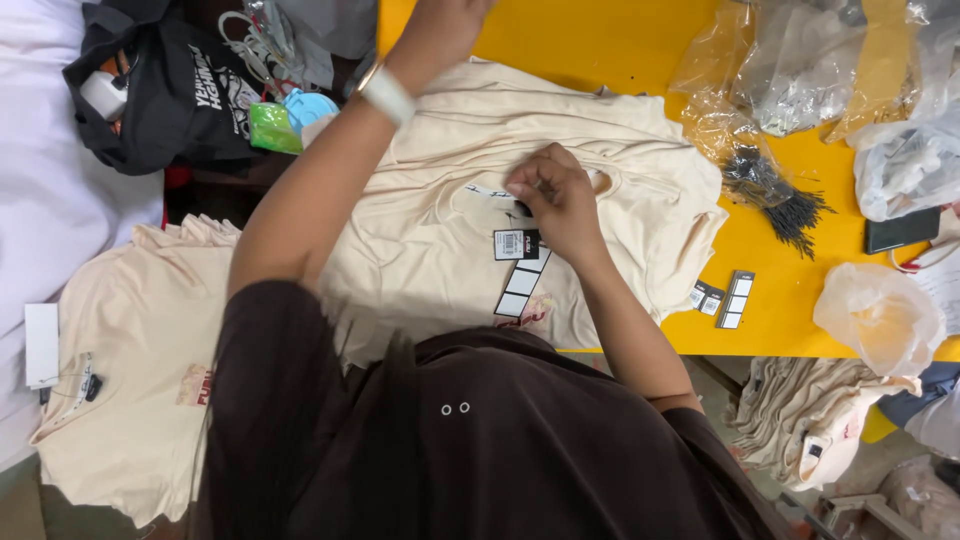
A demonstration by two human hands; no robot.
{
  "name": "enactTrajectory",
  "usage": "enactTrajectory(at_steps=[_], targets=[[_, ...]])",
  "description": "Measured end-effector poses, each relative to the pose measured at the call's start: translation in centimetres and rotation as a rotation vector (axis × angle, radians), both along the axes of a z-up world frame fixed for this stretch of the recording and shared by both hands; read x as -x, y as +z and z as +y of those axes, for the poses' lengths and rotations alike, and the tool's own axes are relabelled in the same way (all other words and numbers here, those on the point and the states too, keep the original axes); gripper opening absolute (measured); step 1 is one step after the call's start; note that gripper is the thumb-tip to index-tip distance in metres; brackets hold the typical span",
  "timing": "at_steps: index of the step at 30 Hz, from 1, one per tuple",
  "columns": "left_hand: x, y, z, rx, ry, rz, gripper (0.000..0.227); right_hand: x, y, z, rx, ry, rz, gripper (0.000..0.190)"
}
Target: Attaching brand or price tags to t-shirts and stacking them on a work table
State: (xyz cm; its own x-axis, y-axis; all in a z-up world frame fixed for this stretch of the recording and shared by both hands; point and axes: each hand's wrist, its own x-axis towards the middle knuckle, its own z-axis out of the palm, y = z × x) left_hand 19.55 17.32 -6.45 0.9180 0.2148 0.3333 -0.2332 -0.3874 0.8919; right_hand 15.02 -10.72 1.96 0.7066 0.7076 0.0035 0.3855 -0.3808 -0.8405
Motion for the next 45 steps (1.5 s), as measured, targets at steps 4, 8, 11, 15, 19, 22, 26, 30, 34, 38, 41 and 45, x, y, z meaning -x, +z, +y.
enactTrajectory(at_steps=[4, 8, 11, 15, 19, 22, 26, 30, 34, 38, 41, 45], targets=[[10.0, 9.0, -5.0, 0.099, -0.153, 0.148, 0.021, -0.7, -1.4, -1.2, -0.134, -0.062, 0.206, 0.003], [15.9, 10.2, -7.2, -0.197, -0.071, 0.311, 0.033, -0.4, 1.2, -0.4, -0.174, -0.072, 0.227, 0.004], [17.1, 9.2, -7.8, -0.363, 0.025, 0.27, 0.034, 0.2, 2.3, -0.5, -0.166, -0.025, 0.089, 0.003], [16.9, 7.7, -8.1, -0.377, 0.099, 0.147, 0.031, 1.1, 2.4, -0.5, -0.083, 0.031, -0.086, 0.031], [16.3, 6.8, -8.2, -0.384, 0.057, 0.101, 0.029, 0.9, 1.9, -0.6, -0.078, 0.029, -0.115, 0.032], [15.9, 6.1, -8.5, -0.39, 0.021, 0.068, 0.025, 1.0, 1.9, -0.6, -0.071, 0.027, -0.119, 0.032], [15.9, 6.7, -8.0, -0.295, 0.009, 0.072, 0.022, 0.9, 1.6, -0.7, -0.076, 0.019, -0.112, 0.032], [15.7, 6.5, -8.3, -0.293, 0.003, 0.06, 0.025, 0.8, 1.4, -0.8, -0.096, 0.025, -0.114, 0.033], [15.4, 6.2, -7.7, -0.275, -0.035, 0.039, 0.024, 0.7, 1.2, -0.9, -0.112, 0.036, -0.132, 0.034], [15.3, 6.8, -7.5, -0.248, -0.039, 0.047, 0.027, 0.5, 1.9, -1.2, -0.144, 0.036, -0.132, 0.034], [13.9, 6.4, -5.8, -0.16, -0.038, 0.027, 0.026, -0.1, 3.0, -2.6, -0.151, 0.088, -0.21, 0.031], [9.3, 3.1, -0.9, -0.008, 0.145, 0.05, 0.028, 0.5, 3.6, -5.3, -0.128, -0.034, -0.349, 0.003]])
